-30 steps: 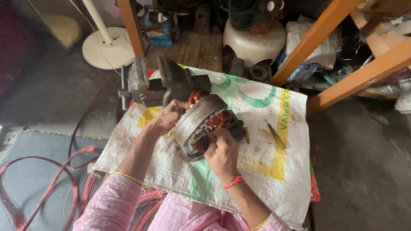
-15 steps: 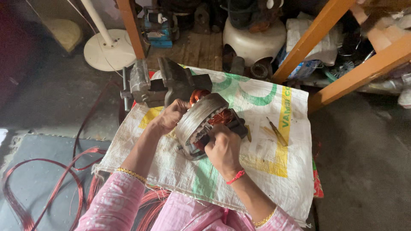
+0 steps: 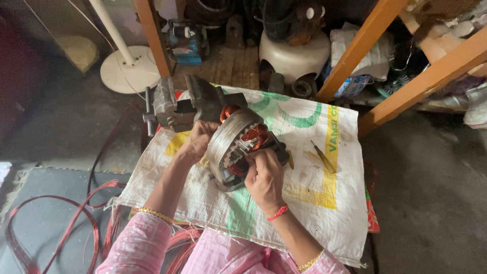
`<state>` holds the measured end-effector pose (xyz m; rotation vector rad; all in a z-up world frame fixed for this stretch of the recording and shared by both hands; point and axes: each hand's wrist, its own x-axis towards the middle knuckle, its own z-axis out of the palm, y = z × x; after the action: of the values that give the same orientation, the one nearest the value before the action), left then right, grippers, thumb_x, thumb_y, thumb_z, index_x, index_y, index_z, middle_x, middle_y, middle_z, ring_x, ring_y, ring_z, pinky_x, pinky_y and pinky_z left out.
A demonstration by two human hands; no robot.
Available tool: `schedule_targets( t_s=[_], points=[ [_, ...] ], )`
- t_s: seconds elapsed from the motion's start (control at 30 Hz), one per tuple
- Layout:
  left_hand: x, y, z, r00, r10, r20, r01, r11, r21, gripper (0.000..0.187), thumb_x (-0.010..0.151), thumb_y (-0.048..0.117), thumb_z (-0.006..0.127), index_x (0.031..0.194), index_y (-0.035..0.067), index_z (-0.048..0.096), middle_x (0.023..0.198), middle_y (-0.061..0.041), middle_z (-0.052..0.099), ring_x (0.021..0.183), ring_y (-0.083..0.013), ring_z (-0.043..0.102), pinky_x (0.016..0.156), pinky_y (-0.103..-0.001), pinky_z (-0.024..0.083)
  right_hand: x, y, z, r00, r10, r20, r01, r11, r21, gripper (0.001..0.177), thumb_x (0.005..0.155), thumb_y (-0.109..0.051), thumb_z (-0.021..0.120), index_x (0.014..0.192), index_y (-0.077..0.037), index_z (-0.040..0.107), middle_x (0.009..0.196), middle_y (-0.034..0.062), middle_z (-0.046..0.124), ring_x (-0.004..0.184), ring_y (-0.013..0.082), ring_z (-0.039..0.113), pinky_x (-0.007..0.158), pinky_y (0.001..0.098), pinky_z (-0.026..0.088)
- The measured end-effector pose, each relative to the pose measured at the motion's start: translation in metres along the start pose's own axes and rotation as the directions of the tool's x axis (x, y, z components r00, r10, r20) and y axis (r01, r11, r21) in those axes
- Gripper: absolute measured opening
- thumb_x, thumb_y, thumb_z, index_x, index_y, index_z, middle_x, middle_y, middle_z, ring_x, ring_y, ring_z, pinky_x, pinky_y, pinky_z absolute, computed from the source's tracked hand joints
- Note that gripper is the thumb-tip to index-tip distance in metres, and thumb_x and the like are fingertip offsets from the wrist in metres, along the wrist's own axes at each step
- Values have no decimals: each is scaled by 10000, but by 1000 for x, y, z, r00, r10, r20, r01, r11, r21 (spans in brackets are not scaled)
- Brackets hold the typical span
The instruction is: The person winds copper wire into the slots of a motor stator held in a bench vise. They use their hands to push and arrange the wire into the slots, occasionally using a small wooden tool to assist in seating the wire.
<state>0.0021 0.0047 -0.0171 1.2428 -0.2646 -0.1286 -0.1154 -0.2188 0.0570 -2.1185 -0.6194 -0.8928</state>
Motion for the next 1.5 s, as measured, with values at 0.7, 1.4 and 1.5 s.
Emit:
schedule_targets(
  t_s=[0.7,1.4,1.5],
  points=[
    [2,3,-2,985,49,166,-29,992,-122,219,774,-138,730,983,-74,738,932,-90,768,773,-109,698,695,-278,587,0,2,20,999,-50,17,51,992,-112,214,694,61,571,894,-1,528,897,189,551,837,416,593,730,520,497],
    [-10,41,12,996,-7,86,-19,955,297,157,842,-12,757,994,-44,776,884,-67,783,737,-81,671,656,-282,577,-9,18,-37,999,-35,25,28,973,229,694,961,-415,707,1450,9,453,1464,232,466,1354,309,522,1085,395,522],
    [-12,41,11,998,-19,67,-3,949,316,149,854,-8,754,991,-59,782,860,-84,779,716,-94,664,625,-298,566,21,13,-49,992,-118,49,97,945,312,1118,802,-571,821,1587,7,274,1619,251,341,1531,355,383,1264,454,385]
  ],
)
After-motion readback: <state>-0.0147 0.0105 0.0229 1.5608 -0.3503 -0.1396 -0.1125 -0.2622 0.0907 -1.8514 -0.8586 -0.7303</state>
